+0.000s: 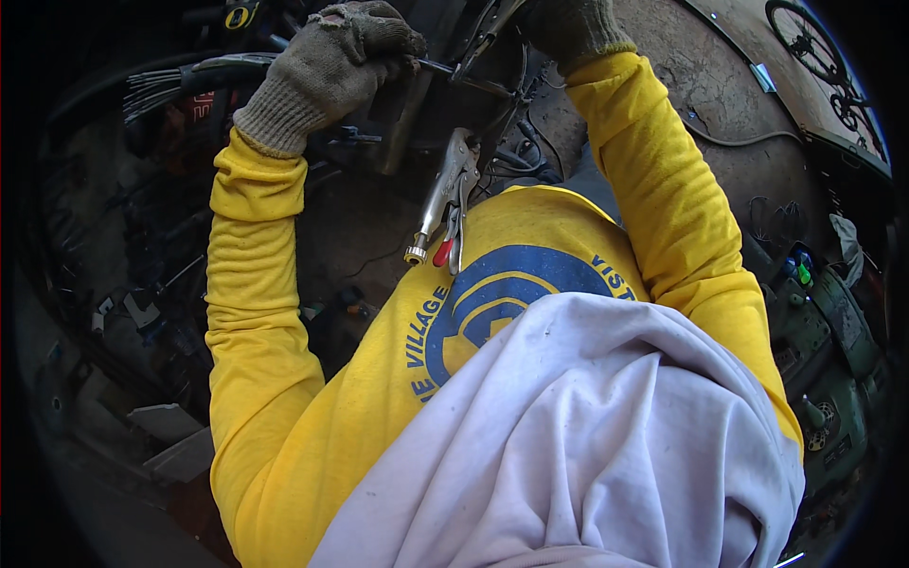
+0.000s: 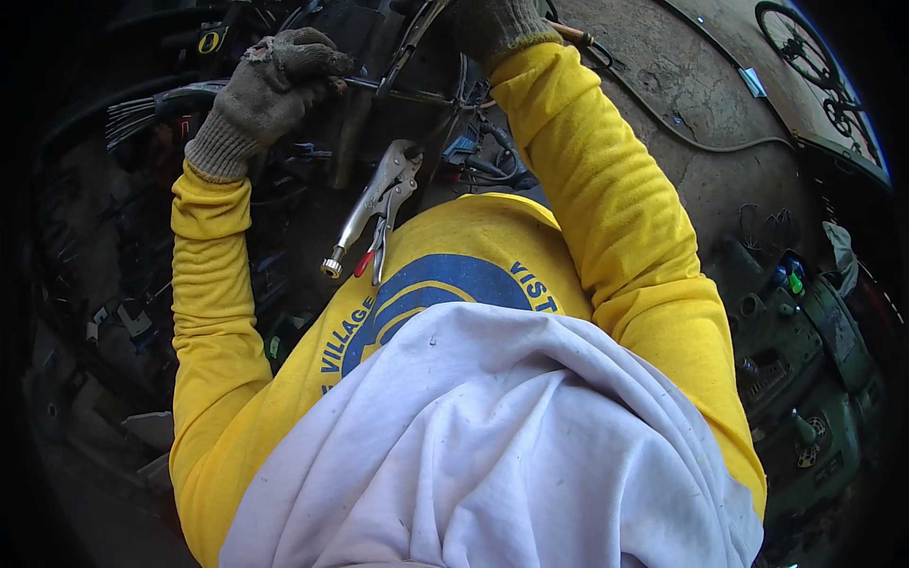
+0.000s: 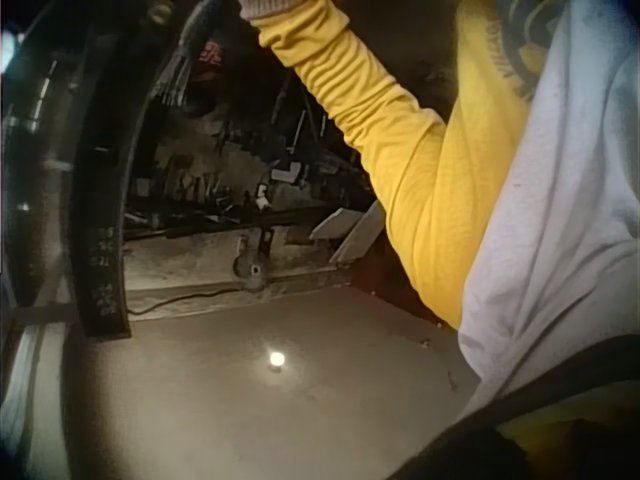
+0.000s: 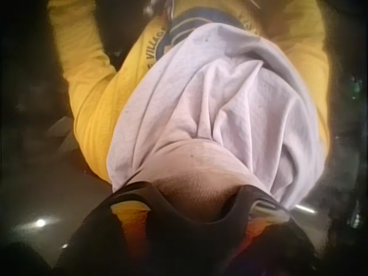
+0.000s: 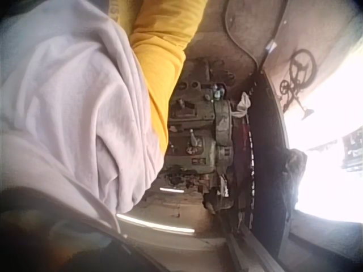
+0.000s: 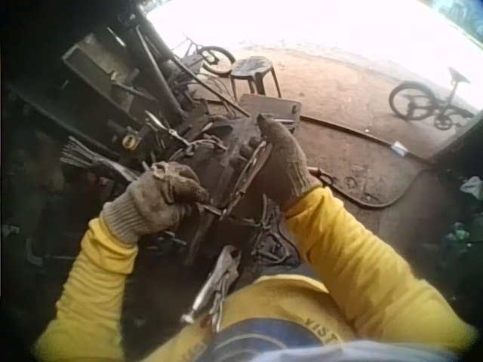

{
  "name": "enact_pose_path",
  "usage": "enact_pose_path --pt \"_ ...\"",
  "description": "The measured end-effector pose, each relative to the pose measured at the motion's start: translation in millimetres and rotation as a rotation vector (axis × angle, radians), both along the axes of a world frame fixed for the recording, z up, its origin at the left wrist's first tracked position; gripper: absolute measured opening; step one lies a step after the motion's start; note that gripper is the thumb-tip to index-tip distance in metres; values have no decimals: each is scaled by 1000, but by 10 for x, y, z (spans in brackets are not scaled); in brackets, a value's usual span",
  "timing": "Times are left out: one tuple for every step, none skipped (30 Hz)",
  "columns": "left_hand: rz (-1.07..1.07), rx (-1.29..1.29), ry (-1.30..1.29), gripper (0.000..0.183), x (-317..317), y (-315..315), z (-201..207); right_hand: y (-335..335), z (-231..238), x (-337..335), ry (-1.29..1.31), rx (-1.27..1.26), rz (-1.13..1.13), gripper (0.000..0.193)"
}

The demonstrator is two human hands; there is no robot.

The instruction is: The person works on a metal frame, using a hammer and a rod to straighten and align components while a locking plier holds parts in place.

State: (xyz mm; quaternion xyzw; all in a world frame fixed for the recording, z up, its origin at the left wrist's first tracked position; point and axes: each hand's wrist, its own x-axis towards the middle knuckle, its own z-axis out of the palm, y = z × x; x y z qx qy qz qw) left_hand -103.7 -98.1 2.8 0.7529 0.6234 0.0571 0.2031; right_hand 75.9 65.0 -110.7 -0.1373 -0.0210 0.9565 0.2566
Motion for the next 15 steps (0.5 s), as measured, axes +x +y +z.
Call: enact_pose_path --pt "0 -2 1 27 1 -7 3 -7 15 -2 1 -2 0 26" --pt "-11 44 11 28 6 -17 9 -7 34 0 -44 -25 -26 25" --pt "-23 90 20 28 14 -22 10 -10 53 6 -91 -47 -54 25" --pt "-25 88 19 28 11 -24 5 -18 56 -5 -91 -48 -56 25" --pt "-30 75 31 28 2 -27 0 -28 59 -22 -93 -57 -51 24" --pt "-35 63 44 29 -8 -24 3 -26 66 -30 -93 -64 -47 23" --pt "-37 64 45 29 -13 -29 -5 -26 33 -32 -92 -63 -49 23" --pt "-16 52 49 28 -19 -41 -22 -17 17 -42 -79 -51 -53 23" --pt "7 38 53 28 -24 -49 -35 -29 15 -50 -75 -51 -57 23" --pt "7 37 54 28 -27 -46 -37 -29 13 -53 -71 -44 -59 22" --pt "-5 36 73 27 -27 -45 -40 5 9 -67 -65 -39 -65 22" --pt "-16 35 93 26 -27 -45 -42 8 7 -75 -64 -36 -71 22" --pt "-14 33 93 26 -15 -42 -33 5 3 -79 -63 -35 -74 22" --pt "-24 52 101 26 4 -38 -11 9 -4 -87 -63 -29 -80 21" --pt "-34 71 109 25 13 -38 7 12 -12 -91 -61 -25 -85 21"
